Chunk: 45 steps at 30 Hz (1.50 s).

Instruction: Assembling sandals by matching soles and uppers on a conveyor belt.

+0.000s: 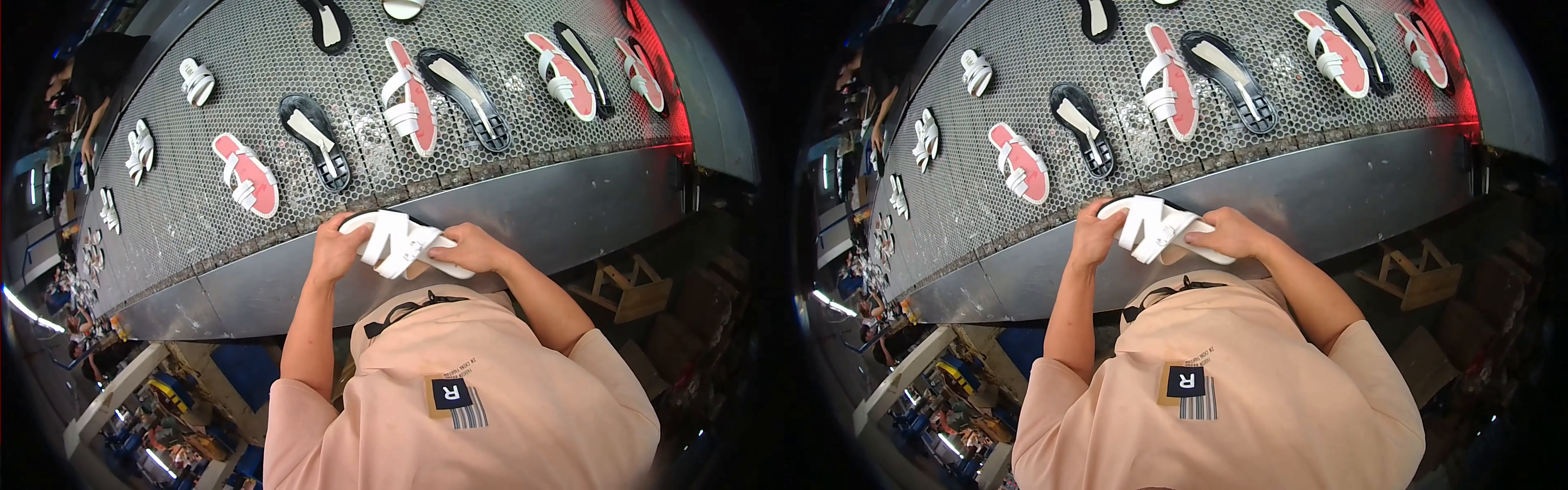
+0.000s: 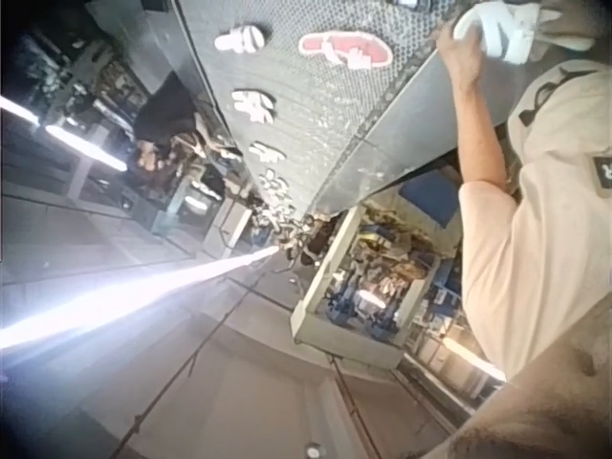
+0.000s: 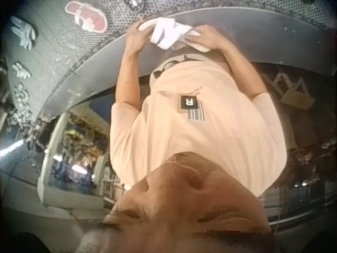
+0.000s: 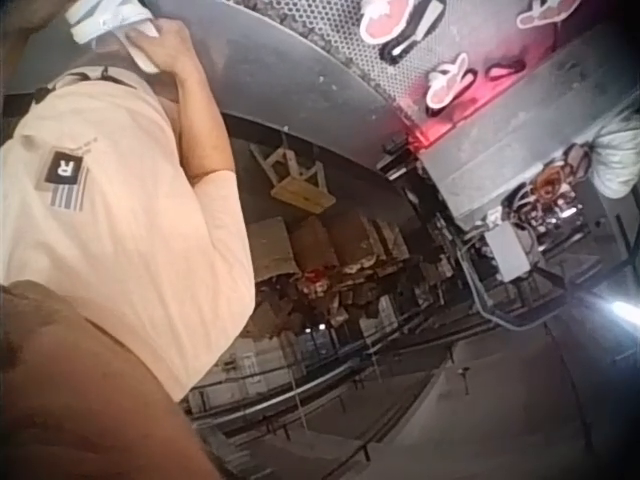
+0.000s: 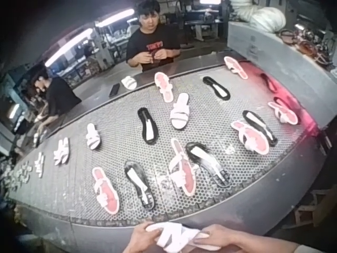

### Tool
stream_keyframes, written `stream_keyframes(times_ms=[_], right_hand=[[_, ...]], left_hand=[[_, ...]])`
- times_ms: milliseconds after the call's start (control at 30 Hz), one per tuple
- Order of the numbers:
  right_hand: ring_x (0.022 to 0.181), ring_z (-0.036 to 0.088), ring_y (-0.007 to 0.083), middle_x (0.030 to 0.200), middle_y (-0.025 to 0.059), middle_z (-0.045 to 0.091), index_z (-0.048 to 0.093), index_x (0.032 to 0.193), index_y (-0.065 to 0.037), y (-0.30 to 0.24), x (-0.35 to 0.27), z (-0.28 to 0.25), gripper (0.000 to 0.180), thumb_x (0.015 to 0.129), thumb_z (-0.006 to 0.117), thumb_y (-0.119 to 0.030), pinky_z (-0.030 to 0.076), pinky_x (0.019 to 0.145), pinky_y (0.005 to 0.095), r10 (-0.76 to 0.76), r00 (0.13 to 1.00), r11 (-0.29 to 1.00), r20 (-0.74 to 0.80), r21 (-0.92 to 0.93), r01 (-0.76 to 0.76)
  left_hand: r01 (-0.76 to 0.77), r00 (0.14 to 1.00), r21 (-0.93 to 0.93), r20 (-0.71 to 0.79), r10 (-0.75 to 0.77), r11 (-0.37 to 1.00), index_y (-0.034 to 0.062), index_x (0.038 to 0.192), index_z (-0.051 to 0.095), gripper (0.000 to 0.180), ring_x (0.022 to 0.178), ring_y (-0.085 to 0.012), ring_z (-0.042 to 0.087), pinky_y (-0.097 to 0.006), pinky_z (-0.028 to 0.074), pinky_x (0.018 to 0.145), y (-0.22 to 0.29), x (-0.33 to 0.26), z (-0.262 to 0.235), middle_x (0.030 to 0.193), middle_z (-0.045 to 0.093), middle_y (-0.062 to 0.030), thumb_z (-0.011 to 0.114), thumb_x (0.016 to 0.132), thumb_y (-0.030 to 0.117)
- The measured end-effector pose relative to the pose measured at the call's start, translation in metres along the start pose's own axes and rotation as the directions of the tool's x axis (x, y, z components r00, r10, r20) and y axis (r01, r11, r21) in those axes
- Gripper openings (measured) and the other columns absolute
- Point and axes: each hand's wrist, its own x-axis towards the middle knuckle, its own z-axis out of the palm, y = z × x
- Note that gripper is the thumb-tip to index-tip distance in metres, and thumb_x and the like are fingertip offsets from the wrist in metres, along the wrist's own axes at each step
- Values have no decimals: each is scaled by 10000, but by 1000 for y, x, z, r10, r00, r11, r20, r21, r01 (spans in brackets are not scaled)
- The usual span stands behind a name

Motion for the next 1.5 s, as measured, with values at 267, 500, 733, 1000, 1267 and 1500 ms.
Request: stream_keyframes(times_ms=[267, 500, 733, 1000, 1267, 1500], right_hand=[[617, 634, 118, 788, 94, 679, 622, 941, 38, 47, -6, -3, 283, 918, 594, -243, 512, 558, 251, 143, 981, 899, -132, 432, -73], [653, 645, 126, 790, 104, 678, 630, 915, 50, 47, -12, -9, 274, 894, 619, -222, 526, 595, 264, 112, 982, 935, -151, 350, -53], [904, 574, 210, 953, 85, 606, 612, 1086, -42, 57, -38, -10, 451, 719, 775, -248, 452, 803, 362, -230, 883, 963, -409, -224, 147], [1097, 531, 290, 1149, 112, 583, 505, 1284, -108, 65, -29, -27, 727, 628, 807, -198, 390, 970, 406, -564, 762, 777, -318, -515, 361], [917, 655, 198, 1059, 135, 661, 448, 1315, -60, 49, -43, -29, 700, 683, 749, -57, 530, 829, 315, -313, 924, 942, -218, 50, 331], [953, 646, 334, 1044, 177, 659, 465, 1279, -75, 41, -51, -37, 658, 689, 743, -158, 518, 823, 383, -330, 921, 941, -206, 8, 339]], left_hand=[[-92, 936, 202, -317, 154, 975, -31, 1175, 566, 396, 999, -233, 594, -335, 475, 851, -46, -21, 1, 1106, 618, -128, 680, 821, 106], [-663, 700, 702, 457, 548, 260, 45, 1158, 584, 564, 1094, -310, 530, -429, 407, 939, 33, -27, 87, 1155, 585, -129, 787, 657, 204], [-792, 589, 585, 659, 467, 173, 60, 1160, 590, 624, 987, -288, 557, -392, 437, 867, 10, -7, 115, 1055, 594, -91, 809, 593, 201], [-774, 632, 531, 629, 452, 345, 74, 1148, 627, 597, 934, -283, 550, -389, 442, 832, 33, -11, 107, 983, 586, -90, 810, 586, 152], [-747, 664, 540, 641, 384, 389, 75, 1135, 645, 569, 930, -283, 565, -371, 470, 809, 48, -16, 112, 981, 594, -102, 809, 597, 155], [-726, 683, 544, 642, 349, 421, 75, 1155, 643, 580, 950, -290, 564, -361, 476, 820, 46, -16, 120, 1009, 596, -111, 811, 606, 156]])
